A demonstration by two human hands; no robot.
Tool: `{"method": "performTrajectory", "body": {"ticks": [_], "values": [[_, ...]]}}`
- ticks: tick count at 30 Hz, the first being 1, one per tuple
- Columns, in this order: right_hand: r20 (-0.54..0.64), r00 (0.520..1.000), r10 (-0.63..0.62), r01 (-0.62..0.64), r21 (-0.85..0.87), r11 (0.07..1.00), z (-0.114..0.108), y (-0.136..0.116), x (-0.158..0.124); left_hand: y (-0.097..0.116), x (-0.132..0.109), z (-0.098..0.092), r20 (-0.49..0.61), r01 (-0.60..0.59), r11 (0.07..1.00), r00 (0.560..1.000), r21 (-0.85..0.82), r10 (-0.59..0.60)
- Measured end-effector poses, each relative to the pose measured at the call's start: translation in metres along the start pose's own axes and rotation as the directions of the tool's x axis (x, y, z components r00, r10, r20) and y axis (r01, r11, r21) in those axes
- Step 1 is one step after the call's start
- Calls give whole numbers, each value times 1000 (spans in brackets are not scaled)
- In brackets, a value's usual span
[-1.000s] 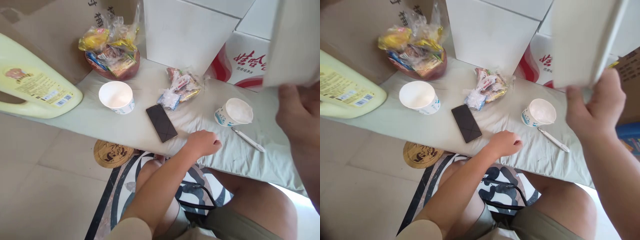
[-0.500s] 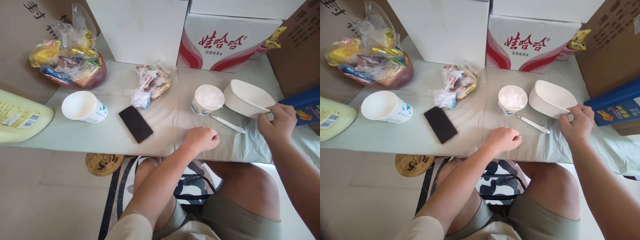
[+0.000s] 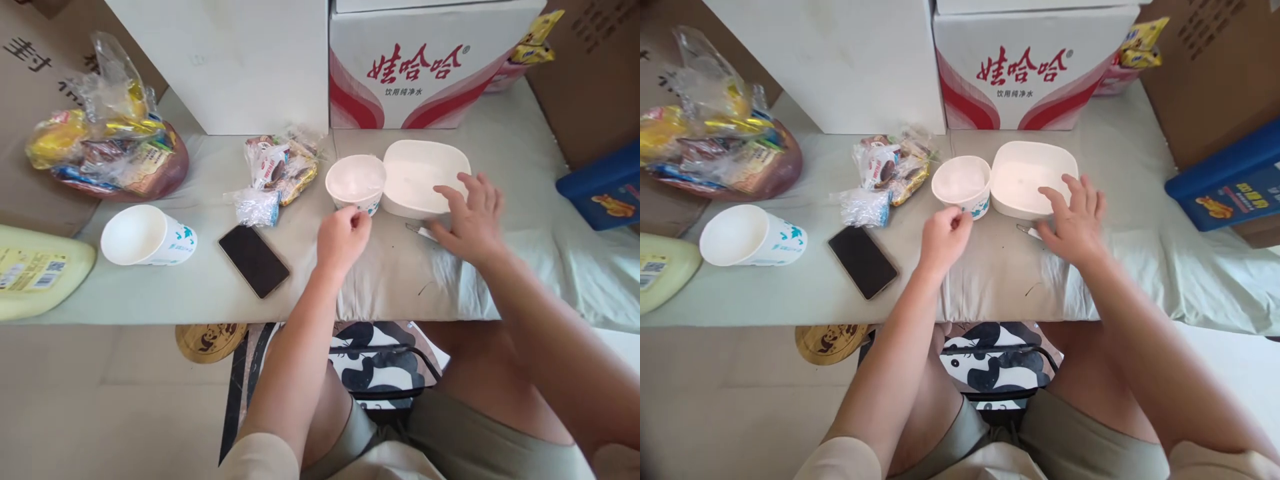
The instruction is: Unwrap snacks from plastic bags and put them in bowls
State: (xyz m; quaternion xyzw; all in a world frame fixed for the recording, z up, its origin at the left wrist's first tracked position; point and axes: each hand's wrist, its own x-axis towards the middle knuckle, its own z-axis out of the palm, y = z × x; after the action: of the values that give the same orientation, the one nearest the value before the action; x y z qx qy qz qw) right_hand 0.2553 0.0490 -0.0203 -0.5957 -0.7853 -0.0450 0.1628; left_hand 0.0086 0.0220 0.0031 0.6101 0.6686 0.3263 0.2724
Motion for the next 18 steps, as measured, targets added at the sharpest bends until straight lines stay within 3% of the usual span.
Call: {"method": "performTrajectory", "body": {"ticks": [3,6,7,12,15,18], "values": [[-156,983,93,-80,87,993,-3,-26,-20,-25,2,-25,-174,41,993,984,109,-21],[-165,965,205,-182,148,972,-5,-37,-40,-53,-2,-51,-463,175,940,886,292,-21],[-136,964,227,-207,150,967,-5,-37,-44,-62,-3,-58,-503,229,914,864,334,-33],[41,950,309,-311,132,941,2,-20,-44,-88,-1,-75,-407,308,875,902,374,-143],[79,941,330,-338,152,929,10,-4,-42,-86,7,-76,-456,353,865,874,357,-168],[121,962,246,-263,158,952,11,6,-42,-77,11,-80,-514,373,889,835,267,-196]]}}
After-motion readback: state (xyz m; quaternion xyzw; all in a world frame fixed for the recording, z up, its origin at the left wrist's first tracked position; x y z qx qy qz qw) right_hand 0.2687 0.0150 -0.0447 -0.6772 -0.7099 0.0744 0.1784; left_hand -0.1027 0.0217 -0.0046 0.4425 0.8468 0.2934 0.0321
